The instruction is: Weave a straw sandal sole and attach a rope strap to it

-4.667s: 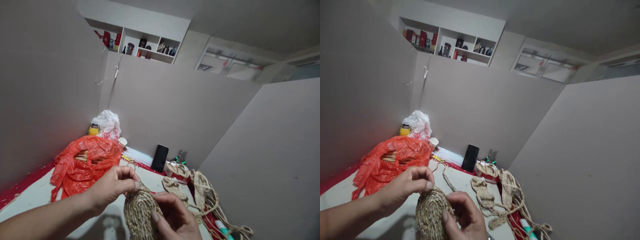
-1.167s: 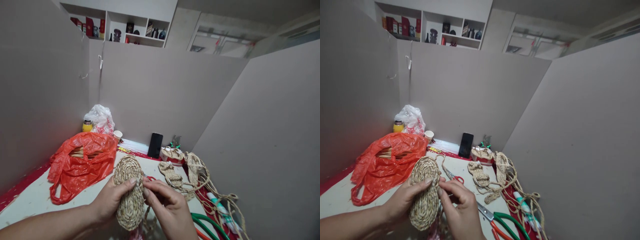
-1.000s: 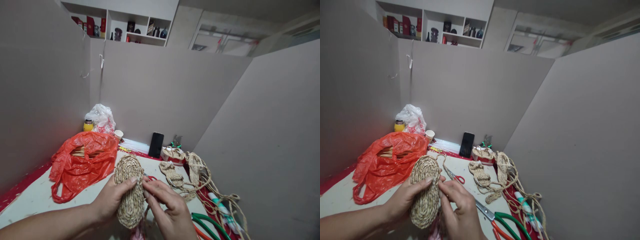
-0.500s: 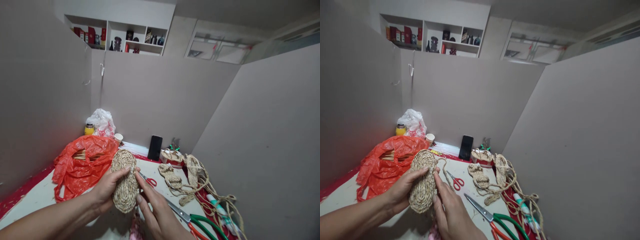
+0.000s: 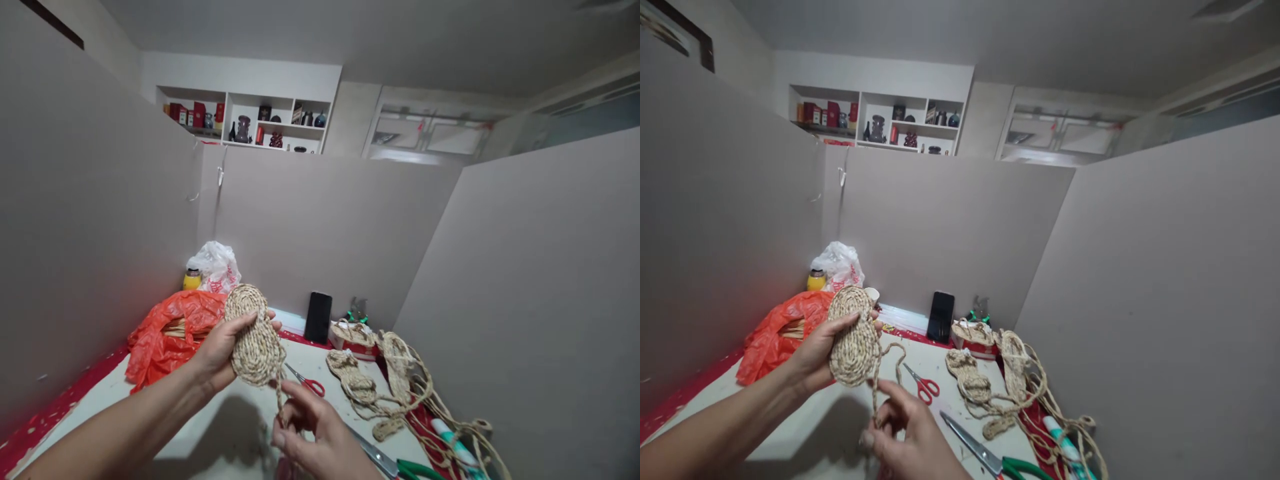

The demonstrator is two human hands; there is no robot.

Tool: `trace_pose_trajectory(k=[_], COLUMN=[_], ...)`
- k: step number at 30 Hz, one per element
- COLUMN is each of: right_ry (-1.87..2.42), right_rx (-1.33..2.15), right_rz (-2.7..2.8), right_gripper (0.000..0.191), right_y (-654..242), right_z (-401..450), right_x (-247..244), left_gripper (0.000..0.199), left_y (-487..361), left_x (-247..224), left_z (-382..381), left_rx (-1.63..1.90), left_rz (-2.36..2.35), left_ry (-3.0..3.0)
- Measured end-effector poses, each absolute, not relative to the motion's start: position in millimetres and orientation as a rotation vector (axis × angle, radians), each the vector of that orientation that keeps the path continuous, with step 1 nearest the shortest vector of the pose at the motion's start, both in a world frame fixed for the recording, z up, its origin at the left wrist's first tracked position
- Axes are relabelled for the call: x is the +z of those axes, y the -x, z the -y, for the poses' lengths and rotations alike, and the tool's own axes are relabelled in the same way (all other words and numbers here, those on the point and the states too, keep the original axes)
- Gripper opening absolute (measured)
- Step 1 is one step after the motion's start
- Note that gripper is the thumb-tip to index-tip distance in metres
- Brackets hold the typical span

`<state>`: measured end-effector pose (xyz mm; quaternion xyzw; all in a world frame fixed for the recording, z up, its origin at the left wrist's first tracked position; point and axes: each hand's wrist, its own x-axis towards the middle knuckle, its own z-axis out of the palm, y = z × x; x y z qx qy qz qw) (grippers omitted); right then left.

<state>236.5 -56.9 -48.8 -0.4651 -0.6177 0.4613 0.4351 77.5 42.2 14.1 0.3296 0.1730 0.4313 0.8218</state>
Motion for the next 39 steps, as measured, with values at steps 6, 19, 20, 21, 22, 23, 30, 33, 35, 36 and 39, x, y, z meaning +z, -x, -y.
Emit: trace_pose_trajectory(k=[6,19,20,21,22,23,30,33,35,36,39], right_ry=[1.325,1.697,1.718,1.731,1.736,1.735,1.7,1.61,1.528,1.484,1.36], right_rx=[0.993,0.463,0.392,0.316,0.252,0.21,0.499,0.514,0.495,0.49,0.492], right_rz=[1.817,1.602,1.576,1.544,1.512,1.489,1.628,1.601,1.544,1.51,1.397], right_gripper=[0.016,0.022,0.02,0.019,0.018,0.019,0.045,0.043,0.034,0.032,0.033], right_y=[-255,-348,-353,-358,-362,-364,-329,-301,-282,-273,-248], right_z=[45,4,0,-5,-10,-14,-17,-14,-13,-13,-12], right_x=[-44,27,34,40,45,49,30,23,23,23,24], left_gripper=[0.02,0.021,0.021,0.021,0.021,0.02,0.012,0.015,0.016,0.017,0.019], left_y=[-64,-33,-32,-30,-28,-25,-26,-32,-35,-37,-43], left_x=[36,29,27,26,24,23,22,24,26,27,29], left_z=[-76,-192,-199,-204,-207,-209,-177,-155,-141,-135,-121], left_rx=[1.112,1.43,1.436,1.438,1.437,1.426,1.221,1.148,1.102,1.078,1.009], left_rz=[-0.301,-0.334,-0.33,-0.324,-0.315,-0.304,-0.204,-0.169,-0.158,-0.158,-0.163], left_ry=[-0.687,-0.471,-0.462,-0.46,-0.466,-0.482,-0.783,-0.909,-0.973,-1.001,-1.074])
